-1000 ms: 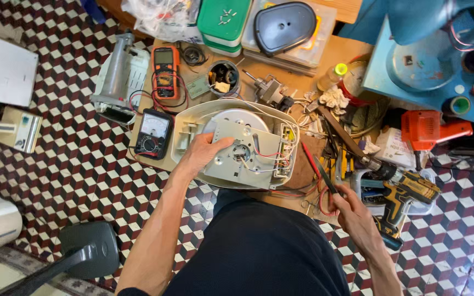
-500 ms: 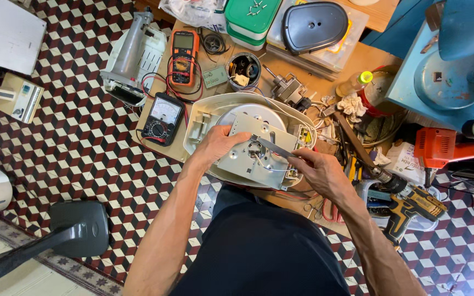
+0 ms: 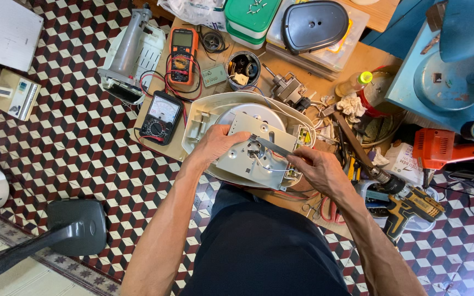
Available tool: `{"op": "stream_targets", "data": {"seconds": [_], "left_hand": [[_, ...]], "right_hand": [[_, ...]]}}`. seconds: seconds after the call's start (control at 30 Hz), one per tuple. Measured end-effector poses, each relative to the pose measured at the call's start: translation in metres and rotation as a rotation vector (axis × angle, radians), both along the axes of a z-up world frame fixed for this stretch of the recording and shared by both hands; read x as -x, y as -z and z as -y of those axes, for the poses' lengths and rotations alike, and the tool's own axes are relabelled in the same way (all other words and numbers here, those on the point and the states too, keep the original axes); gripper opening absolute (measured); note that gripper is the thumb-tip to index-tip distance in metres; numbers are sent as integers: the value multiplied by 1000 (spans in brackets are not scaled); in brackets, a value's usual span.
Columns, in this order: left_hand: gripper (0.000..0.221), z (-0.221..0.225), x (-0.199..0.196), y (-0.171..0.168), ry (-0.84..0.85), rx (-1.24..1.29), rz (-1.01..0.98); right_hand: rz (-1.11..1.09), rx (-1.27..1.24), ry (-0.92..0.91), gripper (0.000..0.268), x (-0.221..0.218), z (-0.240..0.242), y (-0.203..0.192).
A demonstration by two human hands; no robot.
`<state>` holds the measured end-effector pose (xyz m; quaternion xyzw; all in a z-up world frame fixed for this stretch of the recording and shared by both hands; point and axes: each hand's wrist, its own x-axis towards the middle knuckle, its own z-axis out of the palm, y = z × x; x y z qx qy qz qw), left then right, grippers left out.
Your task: The person works on a disassembled ceiling fan motor assembly on a cluttered workbench. They use a multimeter to test electrical connections, then use a cordless drill to remove and reinstall screws on a metal plate attached to the motor housing.
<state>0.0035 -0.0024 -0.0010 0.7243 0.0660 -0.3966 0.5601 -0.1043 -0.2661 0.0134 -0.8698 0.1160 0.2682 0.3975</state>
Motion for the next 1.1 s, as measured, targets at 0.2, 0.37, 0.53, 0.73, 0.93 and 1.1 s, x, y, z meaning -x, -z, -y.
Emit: {"op": "stream_targets", "data": {"seconds": [0.2, 0.37, 0.53, 0.73, 0.93, 1.1], "left_hand": [[42, -1, -1, 1, 5, -25, 4], [41, 0, -1, 0, 4, -26, 9], [42, -1, -2, 1, 13, -27, 5], [46, -2, -2, 2, 13, -15, -10], [51, 0, 0, 1, 0, -19, -9], [51, -1, 2, -1, 3, -24, -4]], "right_hand": [[13, -30, 20, 34, -1, 1, 3], [65, -112, -2, 35, -6, 0, 7], [-28, -74, -85, 37, -20, 3, 7], [-142, -125, -244, 36, -49, 8, 5], [284, 220, -508, 22, -29, 2, 9], [897, 435, -643, 35, -5, -6, 11]]}}
